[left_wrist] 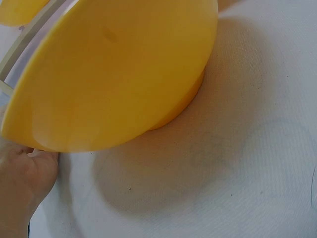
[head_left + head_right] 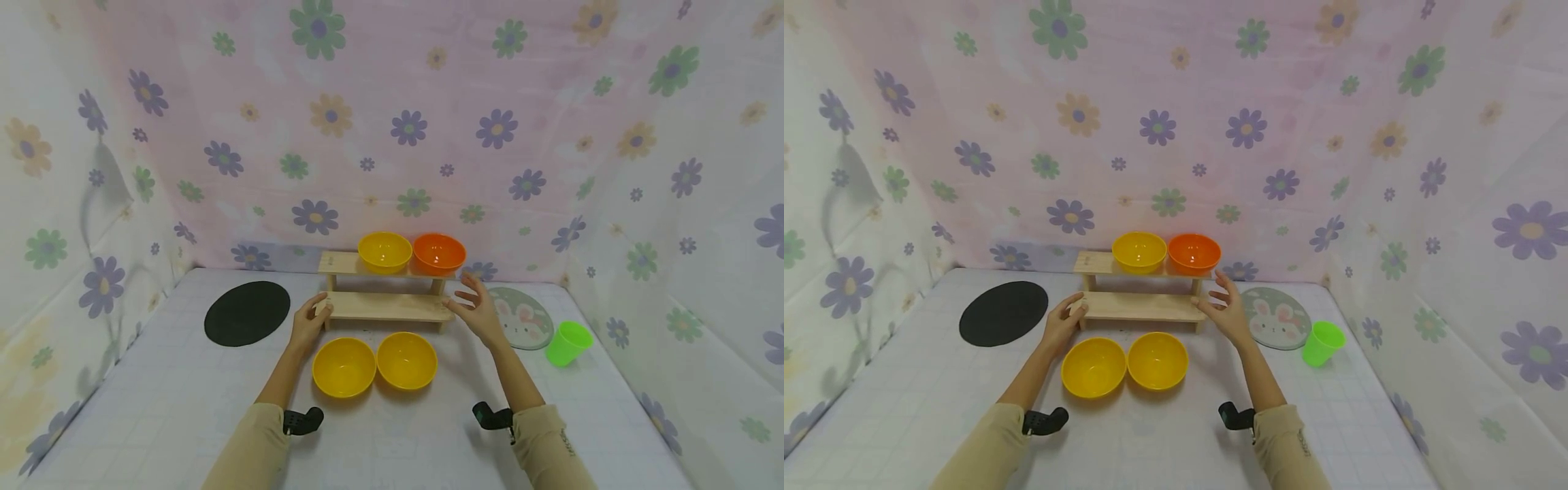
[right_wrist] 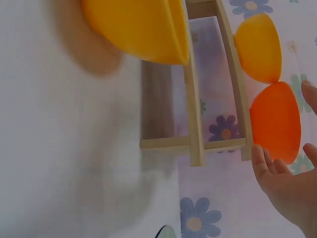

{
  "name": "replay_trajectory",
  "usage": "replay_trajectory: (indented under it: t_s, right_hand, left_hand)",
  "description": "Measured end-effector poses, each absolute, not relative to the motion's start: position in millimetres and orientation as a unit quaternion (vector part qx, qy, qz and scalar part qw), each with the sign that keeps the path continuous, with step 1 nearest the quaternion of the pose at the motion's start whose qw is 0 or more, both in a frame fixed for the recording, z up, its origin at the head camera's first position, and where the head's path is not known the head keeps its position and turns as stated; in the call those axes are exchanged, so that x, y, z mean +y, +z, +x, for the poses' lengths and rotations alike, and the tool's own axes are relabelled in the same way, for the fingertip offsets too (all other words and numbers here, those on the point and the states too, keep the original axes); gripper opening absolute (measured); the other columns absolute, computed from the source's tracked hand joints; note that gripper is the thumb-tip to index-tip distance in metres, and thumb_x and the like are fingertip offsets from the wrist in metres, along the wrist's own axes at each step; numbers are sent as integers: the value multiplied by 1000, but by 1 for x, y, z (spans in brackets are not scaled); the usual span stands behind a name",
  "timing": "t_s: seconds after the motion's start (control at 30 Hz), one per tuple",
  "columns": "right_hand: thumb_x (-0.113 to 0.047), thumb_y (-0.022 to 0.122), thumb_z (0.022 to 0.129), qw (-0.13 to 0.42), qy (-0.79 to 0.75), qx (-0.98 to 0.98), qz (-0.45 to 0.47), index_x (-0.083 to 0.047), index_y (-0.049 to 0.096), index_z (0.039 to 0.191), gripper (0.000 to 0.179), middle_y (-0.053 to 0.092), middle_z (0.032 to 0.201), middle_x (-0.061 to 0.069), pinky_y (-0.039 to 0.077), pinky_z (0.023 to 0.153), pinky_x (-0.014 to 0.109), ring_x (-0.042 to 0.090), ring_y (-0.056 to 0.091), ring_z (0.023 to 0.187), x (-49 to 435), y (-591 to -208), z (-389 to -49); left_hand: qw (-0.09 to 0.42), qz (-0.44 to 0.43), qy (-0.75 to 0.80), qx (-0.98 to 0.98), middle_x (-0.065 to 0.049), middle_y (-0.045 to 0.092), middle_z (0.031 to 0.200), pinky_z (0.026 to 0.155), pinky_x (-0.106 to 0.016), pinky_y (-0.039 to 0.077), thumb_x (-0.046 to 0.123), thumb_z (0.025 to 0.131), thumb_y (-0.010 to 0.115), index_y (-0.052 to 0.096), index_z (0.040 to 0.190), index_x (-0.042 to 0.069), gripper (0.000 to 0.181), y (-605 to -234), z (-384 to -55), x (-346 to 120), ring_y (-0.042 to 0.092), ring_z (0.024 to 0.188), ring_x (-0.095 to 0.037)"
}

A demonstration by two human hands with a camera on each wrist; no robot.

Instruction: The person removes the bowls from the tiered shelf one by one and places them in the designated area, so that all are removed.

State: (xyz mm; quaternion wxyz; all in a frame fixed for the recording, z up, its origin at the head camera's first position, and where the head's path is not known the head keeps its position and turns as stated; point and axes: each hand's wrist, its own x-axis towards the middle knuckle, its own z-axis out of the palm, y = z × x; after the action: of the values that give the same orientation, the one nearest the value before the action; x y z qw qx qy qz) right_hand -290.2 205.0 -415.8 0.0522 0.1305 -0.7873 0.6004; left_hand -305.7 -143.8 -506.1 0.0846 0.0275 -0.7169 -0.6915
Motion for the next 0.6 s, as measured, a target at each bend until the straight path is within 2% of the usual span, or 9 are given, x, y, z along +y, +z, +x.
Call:
replay_trajectory:
  t_s: [0.1, 0.2, 0.3, 0.4, 0.6]
  right_hand:
    - [-14, 69, 85, 69, 601, -787, 123, -5, 23, 148, 78, 24, 145, 27, 37, 102, 53, 45, 38, 125, 204, -411, -302]
    - [-16, 71, 84, 68, 610, -781, 116, -8, 24, 148, 80, 23, 145, 26, 36, 102, 53, 45, 35, 127, 204, -406, -313]
    - [-17, 70, 84, 56, 620, -776, 106, -13, 24, 149, 80, 21, 148, 23, 37, 102, 53, 44, 33, 129, 203, -402, -322]
    - [-18, 71, 84, 49, 626, -772, 95, -15, 25, 149, 79, 23, 149, 19, 40, 100, 51, 41, 35, 129, 203, -399, -330]
    - [-21, 74, 82, 43, 634, -766, 96, -12, 24, 149, 84, 32, 146, 19, 40, 101, 46, 38, 42, 126, 201, -400, -345]
  left_hand:
    - [84, 28, -688, -720, -16, 41, 144, 87, -18, 44, 13, 92, 61, 50, 134, 1, 44, -505, -305, -144, 48, 119, -31]
    - [84, 28, -689, -720, -16, 40, 145, 98, -31, 43, 14, 92, 61, 50, 133, 1, 44, -505, -305, -144, 46, 124, -32]
    - [83, 25, -688, -720, -17, 39, 146, 103, -43, 38, 15, 92, 61, 50, 133, 1, 44, -506, -305, -144, 43, 127, -34]
    - [82, 23, -687, -721, -17, 38, 146, 102, -44, 38, 15, 92, 61, 50, 133, 1, 44, -506, -305, -144, 43, 126, -34]
    - [85, 23, -686, -722, -17, 39, 145, 103, -43, 38, 14, 92, 60, 50, 133, 1, 44, -506, -306, -144, 43, 127, -34]
